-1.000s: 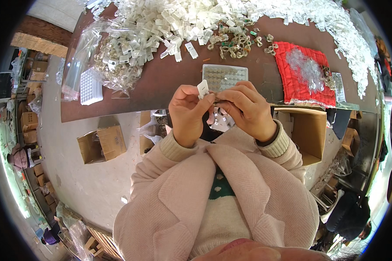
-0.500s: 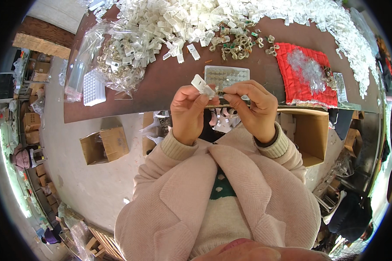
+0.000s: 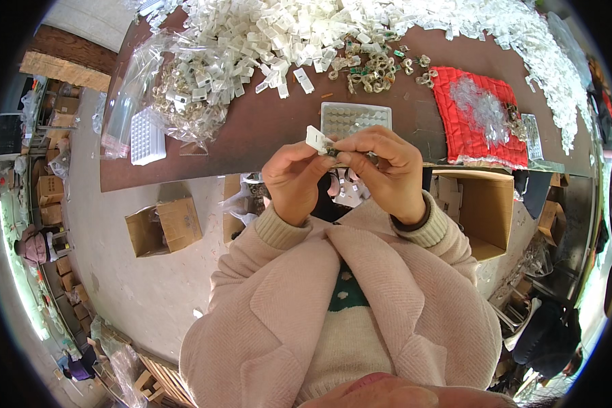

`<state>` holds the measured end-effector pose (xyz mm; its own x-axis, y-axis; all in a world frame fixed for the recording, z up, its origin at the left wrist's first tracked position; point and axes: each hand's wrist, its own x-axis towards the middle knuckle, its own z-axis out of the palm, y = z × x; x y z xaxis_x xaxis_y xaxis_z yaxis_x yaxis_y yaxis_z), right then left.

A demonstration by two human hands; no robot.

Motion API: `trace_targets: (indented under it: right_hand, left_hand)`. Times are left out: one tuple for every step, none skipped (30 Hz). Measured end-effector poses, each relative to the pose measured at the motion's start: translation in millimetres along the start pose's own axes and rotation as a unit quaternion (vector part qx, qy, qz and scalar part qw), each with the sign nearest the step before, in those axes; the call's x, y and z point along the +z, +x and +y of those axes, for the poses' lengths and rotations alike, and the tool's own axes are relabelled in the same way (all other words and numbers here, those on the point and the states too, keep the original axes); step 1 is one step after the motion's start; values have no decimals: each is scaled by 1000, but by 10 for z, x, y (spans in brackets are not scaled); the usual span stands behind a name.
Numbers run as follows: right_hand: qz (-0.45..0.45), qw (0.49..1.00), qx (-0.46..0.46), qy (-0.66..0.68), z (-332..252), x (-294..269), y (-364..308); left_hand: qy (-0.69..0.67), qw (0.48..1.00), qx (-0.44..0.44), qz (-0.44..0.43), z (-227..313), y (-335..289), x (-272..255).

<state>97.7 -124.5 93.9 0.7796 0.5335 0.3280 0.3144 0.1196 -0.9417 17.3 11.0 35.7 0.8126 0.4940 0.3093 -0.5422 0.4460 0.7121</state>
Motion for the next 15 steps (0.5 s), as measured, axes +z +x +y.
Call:
trace_targets:
  right_hand:
    - [-14, 1000, 13, -3, -1, -20, -10]
    - [-27, 999, 25, -6, -2, -42, -16]
    - [-29, 999, 22, -1, -2, -40, -27]
    - [-29, 999, 19, 4, -4, -45, -39]
    - [-34, 999, 17, 5, -2, -46, -42]
    - [-28, 999, 15, 8, 0, -38, -48]
    - [-27, 1000, 14, 7, 5, -30, -50]
    - [-26, 1000, 14, 6, 11, -16, -50]
    - [-23, 1000, 4, -4, 22, -1, -45]
    - [-17, 1000, 17, 10, 32, 19, -41]
    - [-10, 999, 31, 23, 38, 46, -47]
    - [-3, 998, 46, 37, 43, 66, -53]
    - [-3, 994, 80, 72, 40, 77, -64]
    - [-3, 988, 114, 107, 38, 84, -73]
    - [-9, 979, 143, 144, 39, 88, -78]
  left_hand:
    - [-2, 1000, 6, -1, -4, -1, -4]
    - [-3, 1000, 15, -2, -4, 0, -7]
    - [4, 1000, 24, -5, -8, 2, -4]
    - [12, 999, 35, -9, -12, 8, 2]
    - [17, 999, 36, -8, -10, 7, 9]
    - [22, 999, 38, -6, -14, 14, 17]
    - [23, 999, 30, 0, -11, 8, 28]
    - [38, 999, 27, 7, -12, 1, 41]
    - [54, 998, 24, 15, -13, -8, 52]
    - [69, 997, 21, 22, -17, -18, 62]
    - [77, 996, 25, 26, -23, -26, 70]
    - [88, 995, 37, 20, -33, -30, 75]
    - [99, 994, 49, 15, -44, -31, 79]
    - [110, 992, 61, 9, -52, -34, 83]
    - [119, 990, 74, 9, -62, -34, 87]
